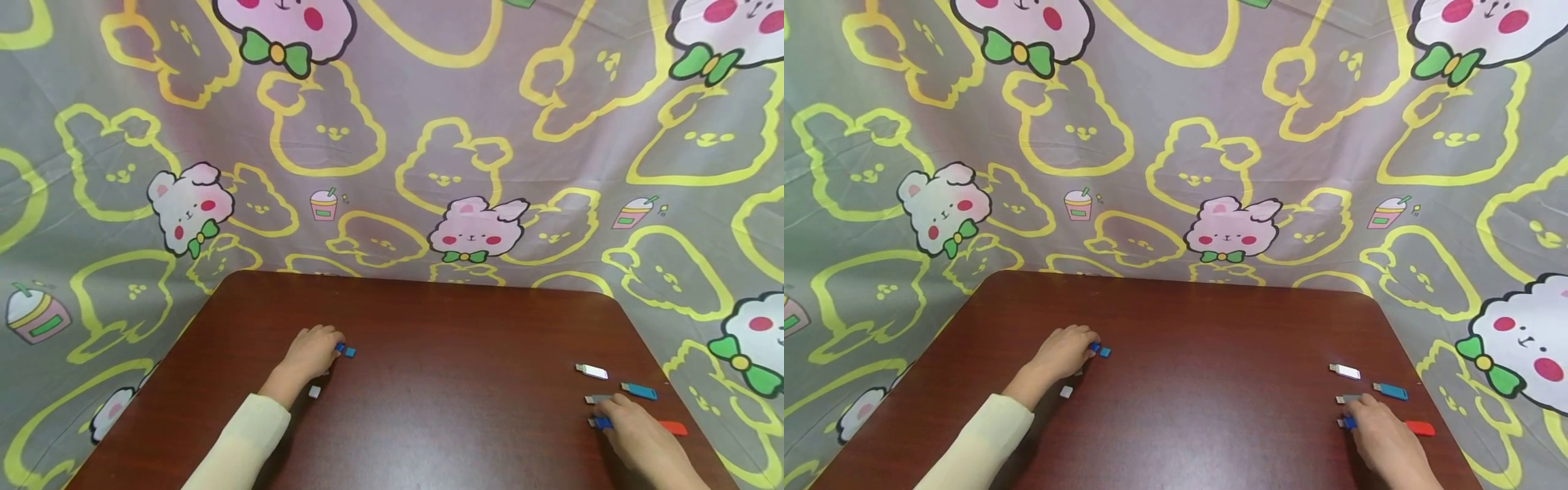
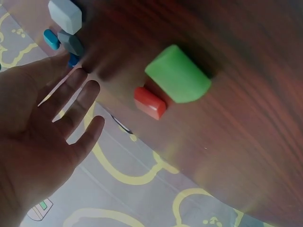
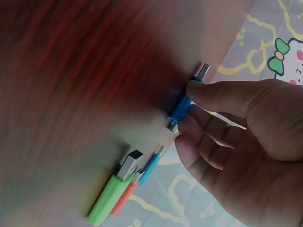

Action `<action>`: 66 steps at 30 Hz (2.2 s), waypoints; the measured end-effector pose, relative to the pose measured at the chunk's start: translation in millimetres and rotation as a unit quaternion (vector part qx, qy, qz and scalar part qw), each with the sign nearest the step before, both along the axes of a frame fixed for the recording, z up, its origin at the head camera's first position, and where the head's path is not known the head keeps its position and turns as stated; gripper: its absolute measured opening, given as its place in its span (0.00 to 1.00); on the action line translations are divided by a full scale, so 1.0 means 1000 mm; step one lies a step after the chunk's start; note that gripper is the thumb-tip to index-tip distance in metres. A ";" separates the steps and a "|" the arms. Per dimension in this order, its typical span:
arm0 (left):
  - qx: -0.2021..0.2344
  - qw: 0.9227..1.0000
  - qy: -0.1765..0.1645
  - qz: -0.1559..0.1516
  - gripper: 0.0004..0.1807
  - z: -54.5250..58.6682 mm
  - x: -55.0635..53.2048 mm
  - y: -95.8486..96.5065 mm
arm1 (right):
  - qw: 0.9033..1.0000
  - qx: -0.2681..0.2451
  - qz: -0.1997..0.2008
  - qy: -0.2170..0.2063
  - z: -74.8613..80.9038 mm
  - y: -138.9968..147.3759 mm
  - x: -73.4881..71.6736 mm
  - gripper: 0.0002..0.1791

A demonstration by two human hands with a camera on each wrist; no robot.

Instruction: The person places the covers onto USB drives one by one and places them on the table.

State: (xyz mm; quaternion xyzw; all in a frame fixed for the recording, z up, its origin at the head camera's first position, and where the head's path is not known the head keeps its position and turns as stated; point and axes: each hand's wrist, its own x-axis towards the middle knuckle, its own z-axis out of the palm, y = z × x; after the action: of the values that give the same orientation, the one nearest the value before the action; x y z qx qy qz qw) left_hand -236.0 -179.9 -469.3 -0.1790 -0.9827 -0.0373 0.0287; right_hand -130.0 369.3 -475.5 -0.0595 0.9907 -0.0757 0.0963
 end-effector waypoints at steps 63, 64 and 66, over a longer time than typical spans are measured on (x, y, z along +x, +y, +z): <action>0.159 0.982 0.067 -0.079 0.08 0.003 0.039 0.043 | 0.995 -0.027 0.042 0.091 0.014 -0.063 0.013 0.13; 0.162 0.981 0.071 -0.084 0.08 0.003 0.039 0.044 | 0.994 -0.028 0.046 0.100 0.013 -0.063 0.014 0.13; 0.166 0.978 0.078 -0.096 0.08 0.002 0.039 0.045 | 0.991 -0.030 0.056 0.121 0.012 -0.064 0.015 0.13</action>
State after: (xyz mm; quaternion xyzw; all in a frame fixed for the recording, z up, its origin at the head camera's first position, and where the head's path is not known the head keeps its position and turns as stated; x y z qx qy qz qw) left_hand -196.6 -135.0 -467.4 -0.2672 -0.9360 -0.1883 0.1306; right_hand -114.6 305.5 -463.7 -0.1261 0.9875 -0.0920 -0.0218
